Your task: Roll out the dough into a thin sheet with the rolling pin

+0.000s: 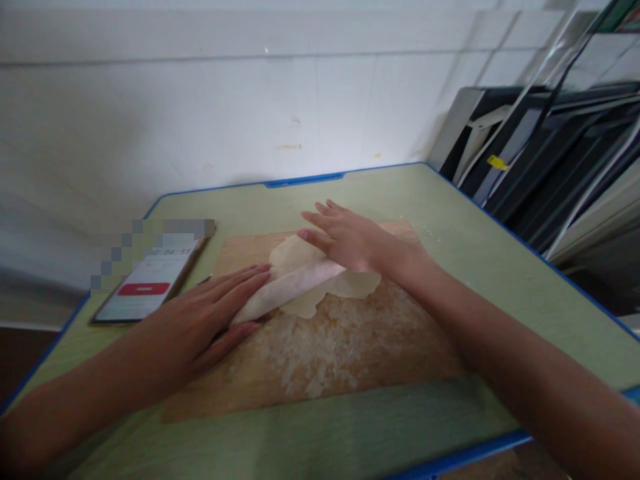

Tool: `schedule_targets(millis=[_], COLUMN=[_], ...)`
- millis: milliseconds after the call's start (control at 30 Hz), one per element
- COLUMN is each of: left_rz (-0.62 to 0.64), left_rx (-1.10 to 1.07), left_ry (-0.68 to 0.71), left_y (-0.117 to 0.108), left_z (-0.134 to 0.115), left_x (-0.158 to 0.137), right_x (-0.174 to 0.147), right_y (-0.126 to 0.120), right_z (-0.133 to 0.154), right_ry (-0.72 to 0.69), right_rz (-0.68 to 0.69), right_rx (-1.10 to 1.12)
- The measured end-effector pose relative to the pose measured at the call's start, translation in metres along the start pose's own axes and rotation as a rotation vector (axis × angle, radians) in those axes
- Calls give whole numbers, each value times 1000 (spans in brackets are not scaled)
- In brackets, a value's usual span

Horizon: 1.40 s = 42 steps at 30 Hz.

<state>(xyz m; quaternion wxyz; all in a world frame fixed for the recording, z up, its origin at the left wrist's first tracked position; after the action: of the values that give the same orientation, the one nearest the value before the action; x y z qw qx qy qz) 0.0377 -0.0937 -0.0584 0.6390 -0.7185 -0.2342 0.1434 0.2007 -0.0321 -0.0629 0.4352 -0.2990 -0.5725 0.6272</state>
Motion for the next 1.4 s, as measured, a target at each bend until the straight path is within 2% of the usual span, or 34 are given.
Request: schedule_targets(millis=[167, 500, 967, 1167, 1400], left_rz=[-10, -90, -85, -89, -111], left_rx=[-12, 142, 214, 211, 208], left_ry=[6, 85, 99, 123, 143], left_y=[-1, -9, -7, -7, -5], left_z=[2, -20, -25, -30, -36], left_x=[-2, -4, -1, -2, -5], right_x=[8, -41, -66, -82, -103], right_y=[2, -6, -15, -15, -9], right_z=[3, 31, 47, 59, 72], right_ry=[-3, 11, 56, 16, 32], right_rz=[49, -62, -166, -230, -228], right_rx=[-3, -100, -140, -182, -287])
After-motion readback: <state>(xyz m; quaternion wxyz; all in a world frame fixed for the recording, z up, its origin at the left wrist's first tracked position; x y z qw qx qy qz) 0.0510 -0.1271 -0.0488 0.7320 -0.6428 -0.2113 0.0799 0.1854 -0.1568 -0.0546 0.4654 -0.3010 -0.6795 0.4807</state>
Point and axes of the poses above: each hand's wrist, its own x-axis towards the middle knuckle, its own y-axis out of the palm, z = x × y, the point moved 8 cm from there along x, towards the middle knuckle, and after that the axes turned 4 degrees about -x, right-handed, at the moved point
